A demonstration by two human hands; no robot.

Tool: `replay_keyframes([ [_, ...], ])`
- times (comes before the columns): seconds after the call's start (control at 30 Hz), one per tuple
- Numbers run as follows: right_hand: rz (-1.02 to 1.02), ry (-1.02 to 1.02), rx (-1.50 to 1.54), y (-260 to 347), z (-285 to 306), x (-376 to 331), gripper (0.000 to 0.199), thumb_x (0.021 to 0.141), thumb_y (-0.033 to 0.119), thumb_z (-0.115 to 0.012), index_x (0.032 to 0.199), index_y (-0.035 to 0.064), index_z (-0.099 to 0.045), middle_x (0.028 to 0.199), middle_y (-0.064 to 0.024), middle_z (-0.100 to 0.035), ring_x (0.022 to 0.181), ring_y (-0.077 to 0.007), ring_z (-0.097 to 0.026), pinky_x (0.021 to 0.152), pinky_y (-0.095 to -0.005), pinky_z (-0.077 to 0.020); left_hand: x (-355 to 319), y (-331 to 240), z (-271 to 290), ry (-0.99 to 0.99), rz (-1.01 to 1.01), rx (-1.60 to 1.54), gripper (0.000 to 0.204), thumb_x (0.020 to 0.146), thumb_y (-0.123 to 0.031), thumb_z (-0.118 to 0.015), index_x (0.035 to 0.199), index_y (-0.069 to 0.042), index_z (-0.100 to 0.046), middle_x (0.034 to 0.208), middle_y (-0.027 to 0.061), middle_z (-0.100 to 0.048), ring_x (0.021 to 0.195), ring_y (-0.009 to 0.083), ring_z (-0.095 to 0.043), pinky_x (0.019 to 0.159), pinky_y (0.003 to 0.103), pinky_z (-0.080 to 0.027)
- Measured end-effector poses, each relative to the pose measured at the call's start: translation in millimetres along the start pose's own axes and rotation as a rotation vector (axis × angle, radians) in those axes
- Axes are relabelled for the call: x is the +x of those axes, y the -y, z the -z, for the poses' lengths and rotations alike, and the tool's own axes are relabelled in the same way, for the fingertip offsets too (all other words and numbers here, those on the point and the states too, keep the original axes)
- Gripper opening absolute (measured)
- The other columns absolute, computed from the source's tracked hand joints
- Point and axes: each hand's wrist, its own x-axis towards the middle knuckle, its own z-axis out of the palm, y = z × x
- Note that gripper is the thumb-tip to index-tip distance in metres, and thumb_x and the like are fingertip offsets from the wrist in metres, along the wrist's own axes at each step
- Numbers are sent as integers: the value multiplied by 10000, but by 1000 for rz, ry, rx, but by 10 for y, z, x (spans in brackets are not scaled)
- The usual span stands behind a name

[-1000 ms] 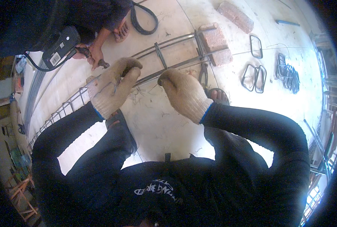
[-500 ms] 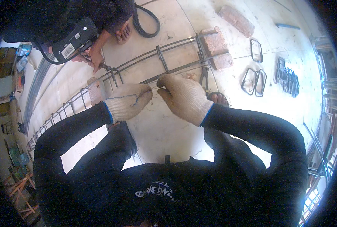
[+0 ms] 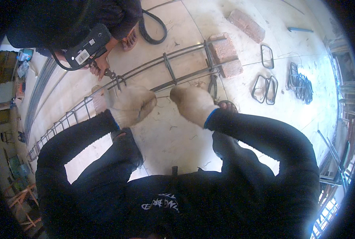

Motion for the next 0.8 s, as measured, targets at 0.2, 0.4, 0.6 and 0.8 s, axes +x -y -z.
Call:
replay_keyframes([
  [0.2,-128,-125,68,-236,-32,170,252,997,197,-537,1087,62,-730,1026,-229,-745,1001,-443,-717,903,-522,-563,254,236,23,120,166,-40,386,987,-361,-657,1189,-39,-726,1071,215,-729,1056,403,-699,943,498,-538],
  [0.4,-84,-97,-479,-1145,83,721,164,881,129,-689,961,30,-793,1012,-208,-779,999,-360,-763,864,-443,-609,741,869,-200,-153,366,13,507,990,-423,-624,1349,-71,-692,1292,185,-719,1205,354,-685,1047,455,-521],
  [0.6,313,228,-748,-1936,-398,1756,81,951,148,-642,885,138,-687,718,-54,-649,622,-253,-657,547,-415,-512,1075,1230,-247,18,590,29,430,1004,-443,-541,1212,-161,-791,1219,124,-770,1154,335,-721,1005,469,-551],
  [0.8,195,250,-590,-1983,-597,2240,88,884,157,-725,843,147,-648,697,-31,-623,582,-240,-628,502,-411,-490,1595,1329,-573,182,633,63,561,1000,-577,-482,1168,-157,-813,1218,146,-769,1142,351,-724,1003,473,-555],
])
